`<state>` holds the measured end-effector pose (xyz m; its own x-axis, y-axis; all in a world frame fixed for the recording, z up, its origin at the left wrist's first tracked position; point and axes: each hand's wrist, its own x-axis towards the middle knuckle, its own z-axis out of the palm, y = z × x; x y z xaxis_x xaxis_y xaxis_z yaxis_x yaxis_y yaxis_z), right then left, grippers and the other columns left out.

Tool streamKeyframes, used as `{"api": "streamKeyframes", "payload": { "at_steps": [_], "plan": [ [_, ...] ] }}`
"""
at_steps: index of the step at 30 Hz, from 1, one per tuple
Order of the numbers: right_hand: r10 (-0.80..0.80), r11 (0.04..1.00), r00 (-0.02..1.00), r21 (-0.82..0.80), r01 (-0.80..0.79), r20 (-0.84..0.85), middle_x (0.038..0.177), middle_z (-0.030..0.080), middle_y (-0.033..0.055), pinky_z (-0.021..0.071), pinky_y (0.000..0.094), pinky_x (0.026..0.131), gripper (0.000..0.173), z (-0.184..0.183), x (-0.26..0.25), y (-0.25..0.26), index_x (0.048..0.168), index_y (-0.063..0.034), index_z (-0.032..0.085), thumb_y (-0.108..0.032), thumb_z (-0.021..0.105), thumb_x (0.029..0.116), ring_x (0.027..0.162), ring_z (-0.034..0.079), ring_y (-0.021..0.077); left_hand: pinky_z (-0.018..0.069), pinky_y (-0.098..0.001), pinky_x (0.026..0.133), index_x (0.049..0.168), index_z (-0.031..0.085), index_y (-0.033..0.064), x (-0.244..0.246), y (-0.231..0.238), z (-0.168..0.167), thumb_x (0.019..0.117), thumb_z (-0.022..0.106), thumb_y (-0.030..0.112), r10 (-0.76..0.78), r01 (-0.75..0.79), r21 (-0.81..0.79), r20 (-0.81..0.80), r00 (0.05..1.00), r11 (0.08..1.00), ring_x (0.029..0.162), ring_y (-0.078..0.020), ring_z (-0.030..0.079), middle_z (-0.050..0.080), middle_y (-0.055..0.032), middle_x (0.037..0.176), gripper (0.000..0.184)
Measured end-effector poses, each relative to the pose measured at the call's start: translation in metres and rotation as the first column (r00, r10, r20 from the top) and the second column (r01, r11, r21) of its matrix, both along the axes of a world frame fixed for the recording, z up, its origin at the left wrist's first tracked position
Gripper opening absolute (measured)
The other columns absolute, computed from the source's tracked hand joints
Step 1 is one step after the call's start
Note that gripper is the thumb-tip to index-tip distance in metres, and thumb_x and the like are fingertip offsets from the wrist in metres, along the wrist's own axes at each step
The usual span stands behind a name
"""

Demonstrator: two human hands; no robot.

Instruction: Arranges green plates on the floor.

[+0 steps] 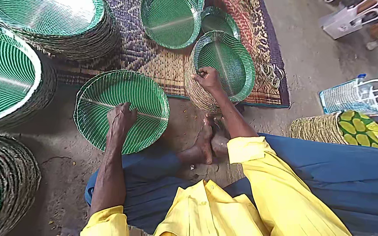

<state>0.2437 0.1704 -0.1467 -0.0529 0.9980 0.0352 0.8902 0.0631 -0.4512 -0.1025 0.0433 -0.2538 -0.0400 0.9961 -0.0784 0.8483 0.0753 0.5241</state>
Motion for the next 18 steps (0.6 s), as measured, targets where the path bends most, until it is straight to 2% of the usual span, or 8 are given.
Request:
{"api": "streamKeyframes", "payload": {
  "at_steps": [3,8,11,14,18],
  "plan": [
    [-0.029,1.000,0.996,-0.013,0.028,-0.084,0.109,0.072,0.0180,0.0540,0.0500,0.092,0.041,-0.002,0.001,0.005,0.119,0.0002,0.071,-0.033,0.074,0.0948,0.097,0.069,0.0292,0.0511,-0.0681,0.080,0.120,0.070,-0.0005,0.003,0.002,-0.001,0.1028,0.060,0.026,-0.031,0.027,0.087,0.049,0.998,0.996,0.093,-0.0445,0.071,0.073,-0.0234,0.102,0.033],
    [-0.053,0.996,0.980,-0.076,0.039,-0.193,0.110,0.073,0.0176,0.0542,0.0468,0.093,0.036,0.003,0.006,0.005,0.118,0.0004,0.072,-0.028,0.073,0.0969,0.098,0.070,0.0260,0.0521,-0.0661,0.080,0.120,0.069,-0.0015,0.007,0.003,-0.004,0.1029,0.059,0.023,-0.066,0.055,0.147,0.070,0.995,0.988,0.091,-0.0430,0.071,0.073,-0.0222,0.101,0.032],
    [-0.043,0.997,0.973,-0.078,0.026,-0.227,0.113,0.072,0.0206,0.0532,0.0474,0.097,0.035,0.002,0.009,0.006,0.117,0.0033,0.072,-0.026,0.071,0.0978,0.103,0.069,0.0283,0.0537,-0.0649,0.080,0.121,0.070,0.0002,0.009,0.000,0.001,0.1025,0.061,0.025,-0.063,0.052,0.127,0.081,0.995,0.991,0.093,-0.0418,0.071,0.073,-0.0212,0.103,0.032],
    [-0.073,0.990,0.971,-0.136,0.042,-0.227,0.120,0.070,0.0218,0.0514,0.0487,0.101,0.036,0.008,0.005,0.005,0.123,0.0025,0.069,-0.026,0.066,0.1013,0.110,0.068,0.0296,0.0534,-0.0647,0.087,0.124,0.070,0.0012,0.008,0.004,0.006,0.1015,0.059,0.026,-0.032,0.029,0.035,0.081,0.996,0.999,0.100,-0.0417,0.071,0.073,-0.0213,0.110,0.035],
    [-0.145,0.974,0.961,-0.202,0.097,-0.237,0.121,0.067,0.0238,0.0498,0.0525,0.098,0.035,0.014,0.002,0.004,0.127,0.0010,0.067,-0.026,0.061,0.1051,0.107,0.066,0.0316,0.0536,-0.0622,0.089,0.122,0.071,0.0016,0.010,0.007,0.008,0.1014,0.058,0.025,-0.041,0.039,0.021,0.081,0.996,0.999,0.102,-0.0397,0.072,0.074,-0.0199,0.109,0.034]
  ]
}}
